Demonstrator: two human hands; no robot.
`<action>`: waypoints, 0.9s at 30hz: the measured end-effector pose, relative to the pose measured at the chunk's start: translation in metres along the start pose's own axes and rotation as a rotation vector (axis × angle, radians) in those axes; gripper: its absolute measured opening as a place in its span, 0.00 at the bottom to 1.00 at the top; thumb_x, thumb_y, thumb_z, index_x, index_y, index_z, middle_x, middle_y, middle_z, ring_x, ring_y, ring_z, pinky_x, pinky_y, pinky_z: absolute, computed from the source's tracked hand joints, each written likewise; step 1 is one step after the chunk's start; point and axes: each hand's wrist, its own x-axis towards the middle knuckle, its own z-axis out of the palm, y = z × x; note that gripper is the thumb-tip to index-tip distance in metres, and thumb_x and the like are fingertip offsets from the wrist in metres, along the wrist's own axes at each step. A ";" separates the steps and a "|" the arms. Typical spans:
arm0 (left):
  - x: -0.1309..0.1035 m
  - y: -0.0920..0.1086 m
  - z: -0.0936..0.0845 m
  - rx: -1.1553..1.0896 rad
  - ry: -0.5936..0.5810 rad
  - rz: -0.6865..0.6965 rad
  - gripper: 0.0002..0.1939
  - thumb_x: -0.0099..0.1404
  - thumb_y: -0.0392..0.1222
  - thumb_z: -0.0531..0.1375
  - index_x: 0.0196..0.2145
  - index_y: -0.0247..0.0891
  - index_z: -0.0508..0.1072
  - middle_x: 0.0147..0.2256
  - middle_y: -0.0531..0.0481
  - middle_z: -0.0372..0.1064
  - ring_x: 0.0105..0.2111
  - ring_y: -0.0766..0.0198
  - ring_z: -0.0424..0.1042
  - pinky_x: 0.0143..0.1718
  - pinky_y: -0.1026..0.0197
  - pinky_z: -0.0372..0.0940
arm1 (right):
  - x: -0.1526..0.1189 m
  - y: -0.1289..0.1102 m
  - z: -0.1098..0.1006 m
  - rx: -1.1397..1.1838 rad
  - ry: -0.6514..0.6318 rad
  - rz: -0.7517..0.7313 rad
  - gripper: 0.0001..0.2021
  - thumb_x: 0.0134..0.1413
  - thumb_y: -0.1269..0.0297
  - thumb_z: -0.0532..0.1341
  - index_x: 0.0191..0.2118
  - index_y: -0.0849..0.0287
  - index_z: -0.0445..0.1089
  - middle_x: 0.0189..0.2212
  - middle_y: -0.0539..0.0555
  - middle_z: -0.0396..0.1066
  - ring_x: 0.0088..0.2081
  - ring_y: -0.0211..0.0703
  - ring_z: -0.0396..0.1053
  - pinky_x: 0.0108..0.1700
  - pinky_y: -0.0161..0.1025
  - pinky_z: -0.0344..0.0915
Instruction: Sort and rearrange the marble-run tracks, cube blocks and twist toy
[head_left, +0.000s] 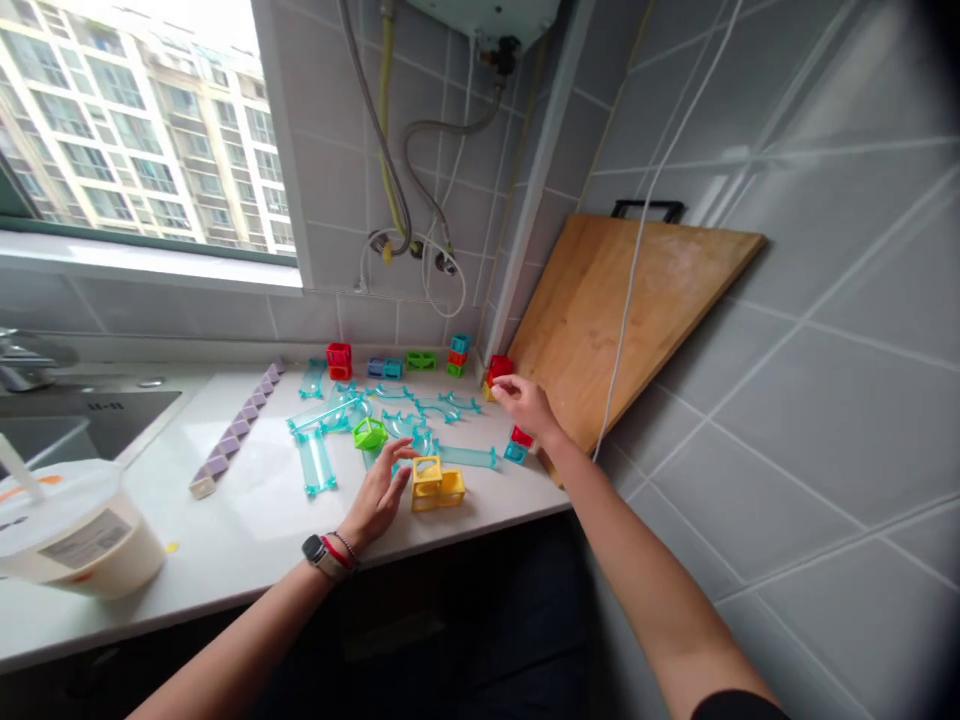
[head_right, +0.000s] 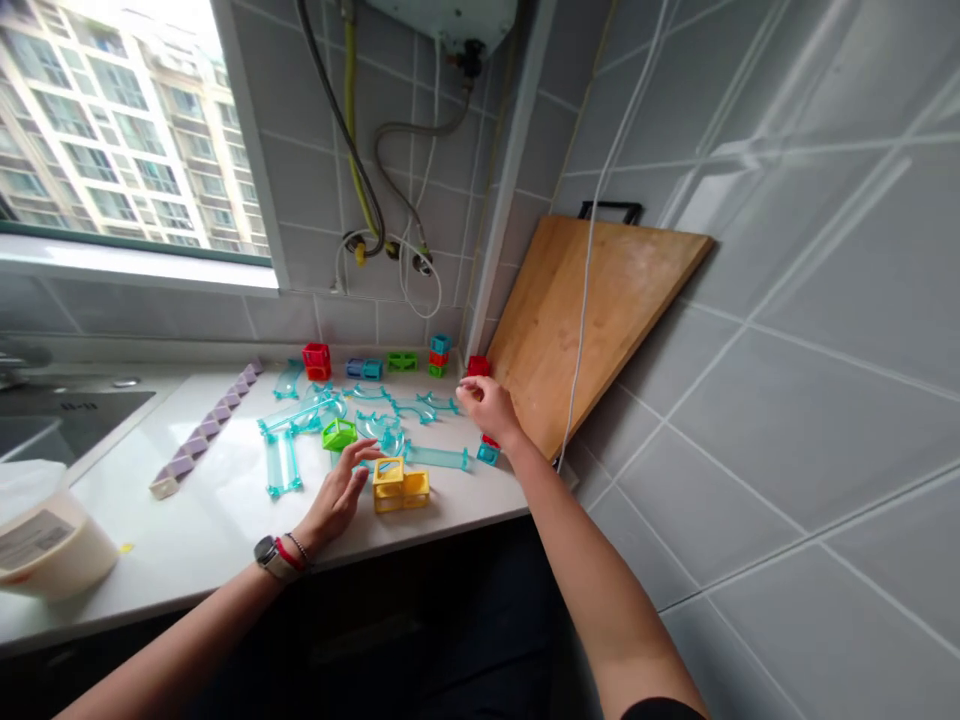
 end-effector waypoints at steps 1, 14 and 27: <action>0.000 0.000 -0.001 -0.004 0.031 -0.017 0.24 0.78 0.55 0.46 0.64 0.39 0.60 0.54 0.39 0.74 0.57 0.48 0.71 0.60 0.44 0.62 | 0.022 0.004 -0.001 -0.052 0.008 0.041 0.14 0.64 0.56 0.61 0.49 0.56 0.77 0.46 0.54 0.80 0.46 0.43 0.76 0.52 0.39 0.71; -0.002 -0.005 -0.004 -0.143 0.166 -0.124 0.21 0.79 0.53 0.45 0.54 0.39 0.69 0.43 0.44 0.77 0.47 0.54 0.75 0.53 0.52 0.63 | 0.154 0.080 0.049 -0.449 -0.103 0.274 0.30 0.51 0.56 0.71 0.58 0.65 0.69 0.57 0.70 0.73 0.61 0.60 0.70 0.59 0.46 0.67; -0.002 -0.003 -0.007 -0.210 0.251 -0.181 0.18 0.79 0.52 0.48 0.51 0.40 0.71 0.38 0.47 0.77 0.39 0.58 0.76 0.44 0.56 0.68 | 0.147 0.062 0.056 -0.322 -0.175 0.185 0.32 0.43 0.69 0.72 0.57 0.60 0.69 0.50 0.61 0.78 0.52 0.52 0.76 0.52 0.43 0.73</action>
